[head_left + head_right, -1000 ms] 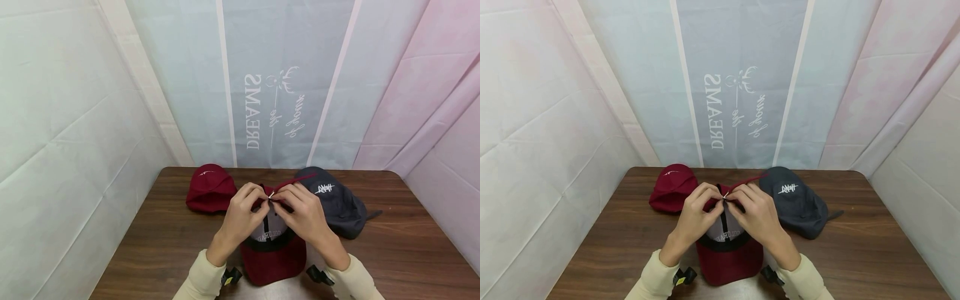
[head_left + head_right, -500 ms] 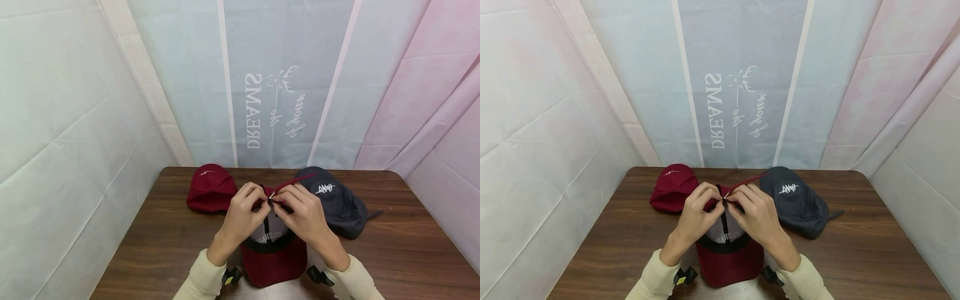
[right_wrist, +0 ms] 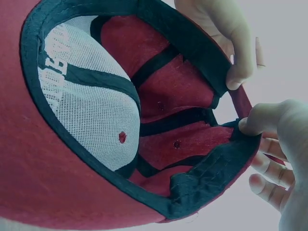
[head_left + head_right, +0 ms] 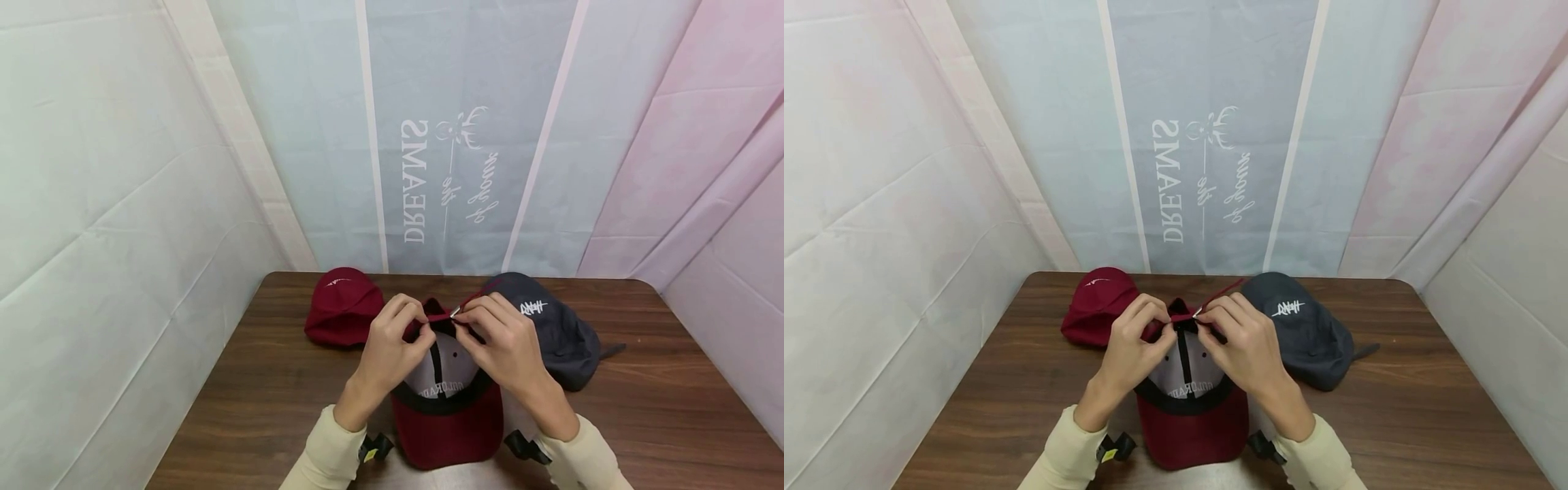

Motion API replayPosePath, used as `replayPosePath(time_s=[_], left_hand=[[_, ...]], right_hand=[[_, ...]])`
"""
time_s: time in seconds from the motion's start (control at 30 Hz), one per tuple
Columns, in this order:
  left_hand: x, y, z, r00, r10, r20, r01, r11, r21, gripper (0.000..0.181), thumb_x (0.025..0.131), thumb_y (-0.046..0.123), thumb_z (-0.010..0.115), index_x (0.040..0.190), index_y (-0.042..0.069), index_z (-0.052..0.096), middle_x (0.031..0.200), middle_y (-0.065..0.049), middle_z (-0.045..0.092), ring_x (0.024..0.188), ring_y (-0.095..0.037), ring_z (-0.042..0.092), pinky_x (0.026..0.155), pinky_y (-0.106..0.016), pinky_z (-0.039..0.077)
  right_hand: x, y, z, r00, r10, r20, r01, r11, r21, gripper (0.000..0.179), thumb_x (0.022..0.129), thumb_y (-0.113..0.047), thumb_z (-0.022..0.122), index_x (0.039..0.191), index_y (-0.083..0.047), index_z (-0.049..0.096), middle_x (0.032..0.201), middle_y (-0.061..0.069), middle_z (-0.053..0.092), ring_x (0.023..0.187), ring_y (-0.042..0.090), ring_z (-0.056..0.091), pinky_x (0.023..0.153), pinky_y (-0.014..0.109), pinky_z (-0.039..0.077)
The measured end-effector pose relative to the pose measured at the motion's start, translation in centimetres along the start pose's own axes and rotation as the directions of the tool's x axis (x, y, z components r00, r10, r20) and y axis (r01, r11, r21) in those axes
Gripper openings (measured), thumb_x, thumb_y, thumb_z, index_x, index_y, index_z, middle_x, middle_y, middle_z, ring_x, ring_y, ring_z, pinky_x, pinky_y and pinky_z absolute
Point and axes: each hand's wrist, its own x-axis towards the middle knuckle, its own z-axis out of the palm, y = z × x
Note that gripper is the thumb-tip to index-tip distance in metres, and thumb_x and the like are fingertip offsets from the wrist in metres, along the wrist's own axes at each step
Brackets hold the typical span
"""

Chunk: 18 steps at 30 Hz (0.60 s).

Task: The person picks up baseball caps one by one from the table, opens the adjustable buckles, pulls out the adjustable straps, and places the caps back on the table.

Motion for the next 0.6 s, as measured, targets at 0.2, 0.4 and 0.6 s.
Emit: replayPosePath(time_s=[0.2,0.4,0.6], left_hand=[[0.13,0.01,-0.1,0.999,-0.032,0.031,0.031,0.999,0.006,0.024,0.08,-0.009,0.07,0.091,0.01,0.06,0.096,-0.003,0.062,0.085,-0.015,0.062,0.071,-0.025,0.051],[0.25,-0.04,-0.07,0.998,-0.032,0.054,0.03,0.999,0.035,0.021,0.084,-0.005,0.074,0.094,0.009,0.062,0.099,-0.003,0.063,0.089,-0.016,0.062,0.074,-0.025,0.052],[0.63,0.07,0.14,0.997,-0.011,0.075,0.008,0.999,0.038,0.014,0.09,0.0,0.076,0.099,0.009,0.069,0.104,-0.003,0.066,0.099,-0.017,0.064,0.081,-0.026,0.055]], right_hand=[[0.06,0.12,-0.09,1.0,0.007,0.001,-0.007,1.0,0.023,0.024,0.072,0.006,0.083,0.088,-0.011,0.076,0.092,0.003,0.074,0.077,0.018,0.061,0.062,0.03,0.049],[0.23,0.04,-0.17,1.0,0.013,0.023,-0.014,0.999,0.034,0.014,0.083,-0.002,0.083,0.092,-0.011,0.077,0.094,0.003,0.074,0.08,0.018,0.064,0.065,0.031,0.051],[0.57,-0.16,0.13,0.999,-0.019,0.034,0.018,0.999,0.03,0.024,0.106,-0.027,0.066,0.094,-0.012,0.079,0.096,0.003,0.074,0.082,0.018,0.065,0.065,0.031,0.053]])
